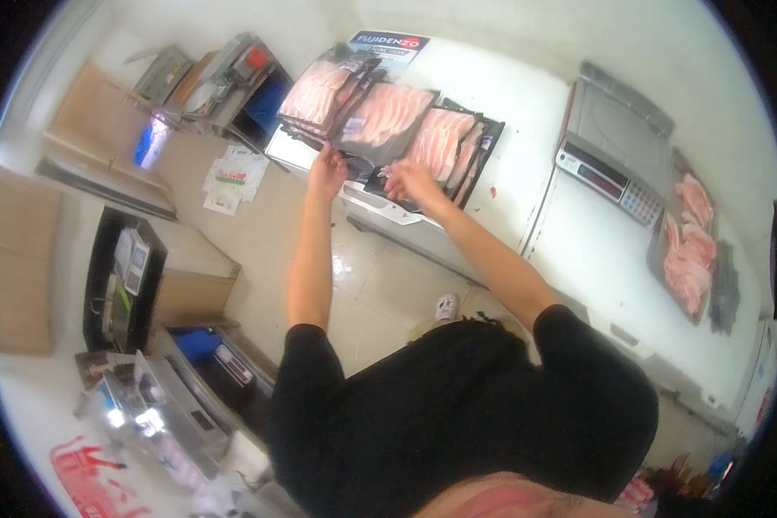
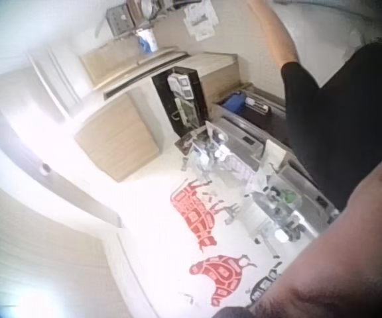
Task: The person places slices of meat into plastic trays and onto a scale, then moves the trays aside.
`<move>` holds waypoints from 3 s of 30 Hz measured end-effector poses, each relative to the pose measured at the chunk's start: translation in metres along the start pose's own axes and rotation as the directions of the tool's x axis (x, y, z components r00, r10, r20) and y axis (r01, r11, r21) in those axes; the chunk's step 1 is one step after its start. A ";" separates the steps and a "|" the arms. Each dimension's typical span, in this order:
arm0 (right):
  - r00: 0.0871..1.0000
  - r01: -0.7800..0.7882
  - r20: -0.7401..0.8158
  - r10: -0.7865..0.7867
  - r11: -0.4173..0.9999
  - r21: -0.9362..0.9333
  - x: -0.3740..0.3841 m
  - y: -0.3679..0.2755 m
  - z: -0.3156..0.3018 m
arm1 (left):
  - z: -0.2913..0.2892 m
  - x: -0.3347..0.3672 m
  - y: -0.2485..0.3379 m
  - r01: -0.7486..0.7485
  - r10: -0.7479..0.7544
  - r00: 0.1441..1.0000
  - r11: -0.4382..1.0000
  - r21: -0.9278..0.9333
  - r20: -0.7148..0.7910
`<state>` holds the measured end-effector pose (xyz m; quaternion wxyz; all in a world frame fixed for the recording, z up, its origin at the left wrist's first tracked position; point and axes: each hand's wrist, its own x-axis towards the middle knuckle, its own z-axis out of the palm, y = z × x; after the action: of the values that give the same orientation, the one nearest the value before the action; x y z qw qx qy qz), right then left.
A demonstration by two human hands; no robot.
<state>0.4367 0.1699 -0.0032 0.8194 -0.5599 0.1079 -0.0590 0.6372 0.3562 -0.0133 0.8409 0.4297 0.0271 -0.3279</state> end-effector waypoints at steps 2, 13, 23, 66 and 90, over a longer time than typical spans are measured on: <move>0.984 0.052 0.178 -0.030 0.992 -0.118 -0.024 0.039 0.019 | -0.030 0.001 -0.034 -0.050 0.022 0.978 0.991 -0.126 -0.210; 0.980 -0.199 -0.081 0.182 0.883 -0.424 -0.233 0.000 -0.059 | -0.032 -0.140 -0.167 -0.357 0.393 0.822 0.919 0.165 -0.411; 0.648 -0.013 -0.708 -0.279 0.926 -0.377 -0.351 -0.026 -0.203 | 0.220 -0.152 -0.203 -0.618 0.487 0.734 0.768 0.168 0.473; 0.231 -0.333 -0.155 -0.961 0.071 -0.940 -0.736 -0.240 -0.586 | 0.494 -0.205 -0.654 0.425 -0.485 0.770 0.874 0.235 0.415; 0.794 0.328 0.273 -0.543 0.006 -0.945 -0.469 -0.070 -0.352 | 0.264 -0.141 -0.466 0.459 -0.135 0.623 0.861 -0.220 0.770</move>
<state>-0.1016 -0.0722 -0.0092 0.1948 -0.9418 0.0096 -0.2740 0.1963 0.0418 -0.1296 0.7806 0.0715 -0.1732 -0.5963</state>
